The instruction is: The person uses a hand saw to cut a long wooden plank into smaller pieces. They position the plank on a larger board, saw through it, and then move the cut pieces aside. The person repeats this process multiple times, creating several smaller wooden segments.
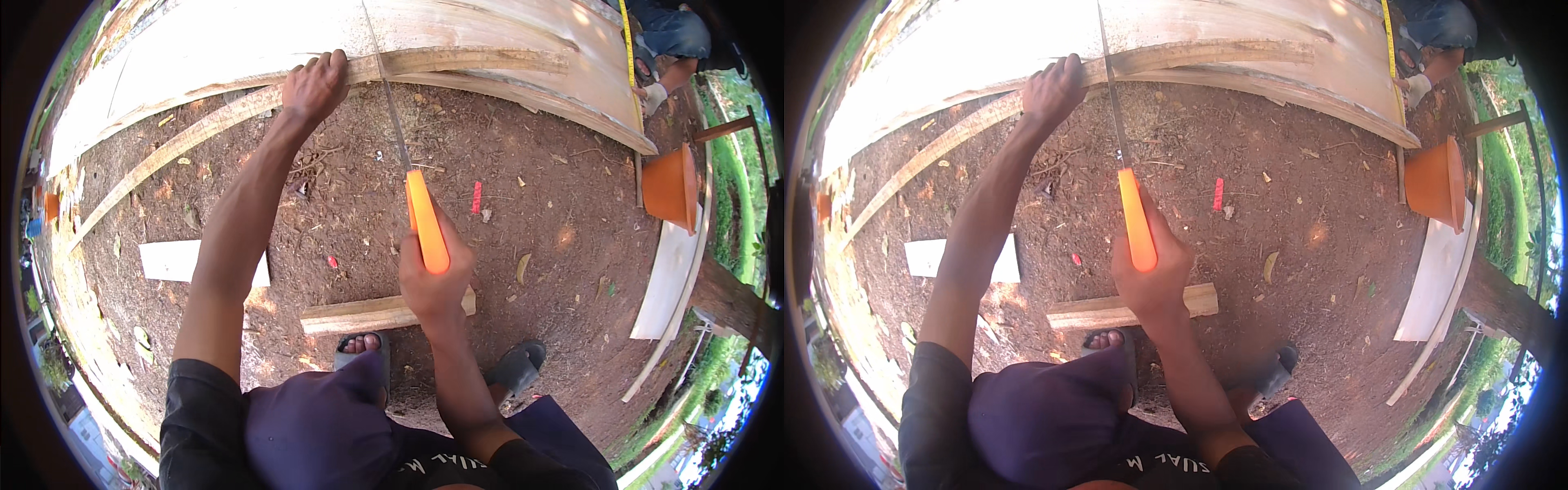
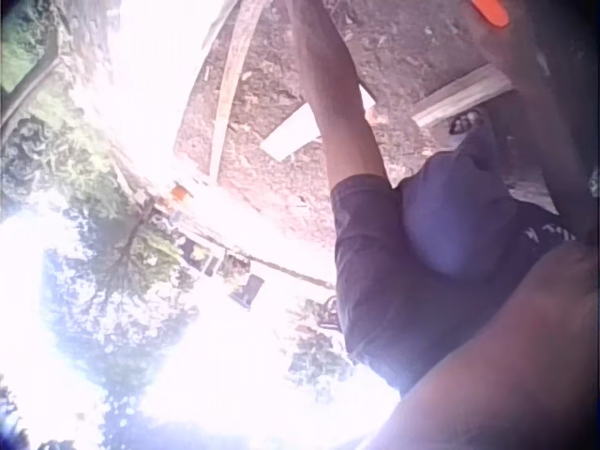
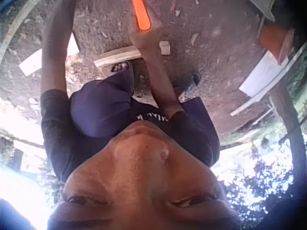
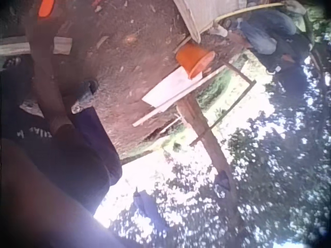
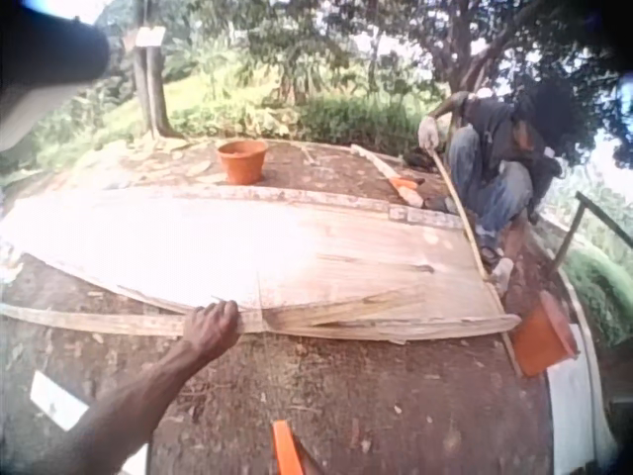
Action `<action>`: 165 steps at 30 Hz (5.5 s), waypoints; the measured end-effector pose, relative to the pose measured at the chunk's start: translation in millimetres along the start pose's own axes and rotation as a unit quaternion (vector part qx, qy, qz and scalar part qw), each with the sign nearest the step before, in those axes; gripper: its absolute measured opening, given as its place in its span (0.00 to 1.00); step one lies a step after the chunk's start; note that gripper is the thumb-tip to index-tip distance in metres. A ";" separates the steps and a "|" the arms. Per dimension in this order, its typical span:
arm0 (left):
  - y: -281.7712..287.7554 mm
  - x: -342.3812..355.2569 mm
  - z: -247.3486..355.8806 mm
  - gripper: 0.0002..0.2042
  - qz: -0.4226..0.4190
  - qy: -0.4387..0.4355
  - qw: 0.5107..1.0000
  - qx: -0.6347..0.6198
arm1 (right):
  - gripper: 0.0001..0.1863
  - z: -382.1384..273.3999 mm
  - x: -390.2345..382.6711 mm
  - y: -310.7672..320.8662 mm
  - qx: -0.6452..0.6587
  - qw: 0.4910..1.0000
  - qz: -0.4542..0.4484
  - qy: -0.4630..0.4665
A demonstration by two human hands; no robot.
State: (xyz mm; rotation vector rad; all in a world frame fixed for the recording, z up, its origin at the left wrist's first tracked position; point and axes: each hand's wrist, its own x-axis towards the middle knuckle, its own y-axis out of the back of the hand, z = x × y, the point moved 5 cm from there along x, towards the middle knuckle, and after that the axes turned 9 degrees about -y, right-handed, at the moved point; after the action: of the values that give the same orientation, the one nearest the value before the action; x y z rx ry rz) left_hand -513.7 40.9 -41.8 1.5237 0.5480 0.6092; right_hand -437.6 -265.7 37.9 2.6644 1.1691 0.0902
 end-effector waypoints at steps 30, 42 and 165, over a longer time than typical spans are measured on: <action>7.3 10.3 -1.7 0.07 0.061 -0.065 0.996 0.006 | 0.17 -21.2 93.8 -61.5 -0.080 0.996 -0.026 0.024; 10.7 -0.5 -7.2 0.10 -0.064 0.025 0.997 -0.029 | 0.28 8.9 0.4 -8.8 -0.029 0.998 -0.023 0.055; 13.5 38.8 -21.4 0.23 -0.047 0.124 0.986 -0.098 | 0.29 38.9 -5.4 -8.0 -0.054 0.998 0.004 0.042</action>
State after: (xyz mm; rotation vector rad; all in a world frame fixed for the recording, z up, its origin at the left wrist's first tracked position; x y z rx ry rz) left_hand -499.8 82.2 -26.2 1.2377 0.7248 0.7625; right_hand -441.3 -271.6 -1.5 2.5941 1.1433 0.2604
